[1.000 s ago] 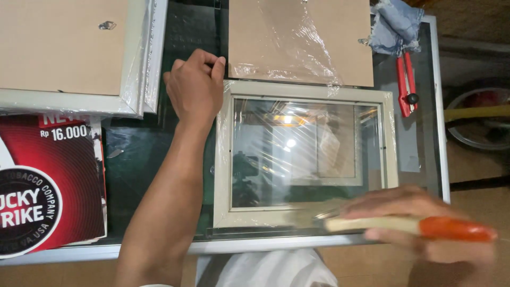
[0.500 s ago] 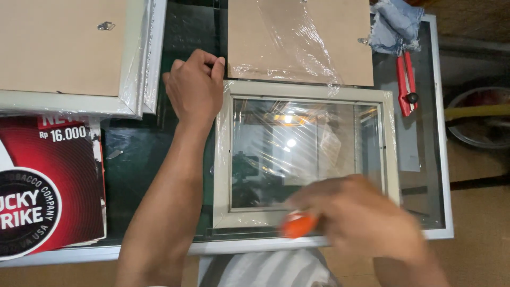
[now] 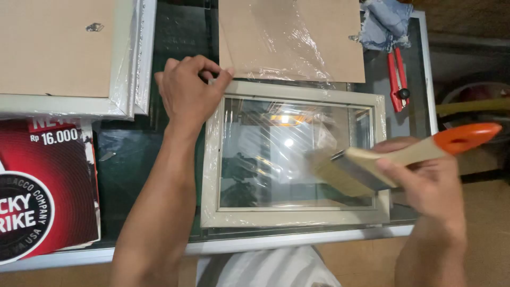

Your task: Cleaning or preparing a series of picture frames using a brush.

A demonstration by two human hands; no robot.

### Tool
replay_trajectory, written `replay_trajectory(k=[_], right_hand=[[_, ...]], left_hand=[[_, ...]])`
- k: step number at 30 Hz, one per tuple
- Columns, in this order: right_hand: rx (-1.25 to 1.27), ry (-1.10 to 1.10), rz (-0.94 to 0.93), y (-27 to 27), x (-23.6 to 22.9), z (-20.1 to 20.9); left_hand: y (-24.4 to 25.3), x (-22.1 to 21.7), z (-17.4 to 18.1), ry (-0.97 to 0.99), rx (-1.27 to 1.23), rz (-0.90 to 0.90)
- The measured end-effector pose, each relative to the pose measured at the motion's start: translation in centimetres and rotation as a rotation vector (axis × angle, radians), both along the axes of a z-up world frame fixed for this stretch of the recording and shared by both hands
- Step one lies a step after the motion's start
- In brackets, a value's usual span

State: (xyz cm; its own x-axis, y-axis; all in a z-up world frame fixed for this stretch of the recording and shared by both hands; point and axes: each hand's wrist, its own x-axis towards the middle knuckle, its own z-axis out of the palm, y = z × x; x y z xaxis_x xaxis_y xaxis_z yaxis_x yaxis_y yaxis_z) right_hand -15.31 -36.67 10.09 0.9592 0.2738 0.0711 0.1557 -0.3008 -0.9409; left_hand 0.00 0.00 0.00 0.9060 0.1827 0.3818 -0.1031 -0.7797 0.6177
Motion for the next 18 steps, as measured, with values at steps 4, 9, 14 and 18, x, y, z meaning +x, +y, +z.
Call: replay_trajectory(k=[4,9,14,18], right_hand=[[-0.448,-0.058,-0.625,-3.9,-0.1,-0.4],[-0.577,-0.249,-0.78,-6.3,0.7,-2.3],[-0.76,-0.55,-0.584,-7.0,2.2,-2.9],[-0.694,-0.54,-0.6,-3.7,3.1,-2.3]], left_hand=[[0.4,-0.5,0.2,-0.024,0.033,-0.173],[0.4,-0.4,0.0,0.005,0.054,-0.185],[0.3,-0.5,0.2,0.011,0.05,-0.175],[-0.1,-0.4,0.0,-0.083,0.061,-0.143]])
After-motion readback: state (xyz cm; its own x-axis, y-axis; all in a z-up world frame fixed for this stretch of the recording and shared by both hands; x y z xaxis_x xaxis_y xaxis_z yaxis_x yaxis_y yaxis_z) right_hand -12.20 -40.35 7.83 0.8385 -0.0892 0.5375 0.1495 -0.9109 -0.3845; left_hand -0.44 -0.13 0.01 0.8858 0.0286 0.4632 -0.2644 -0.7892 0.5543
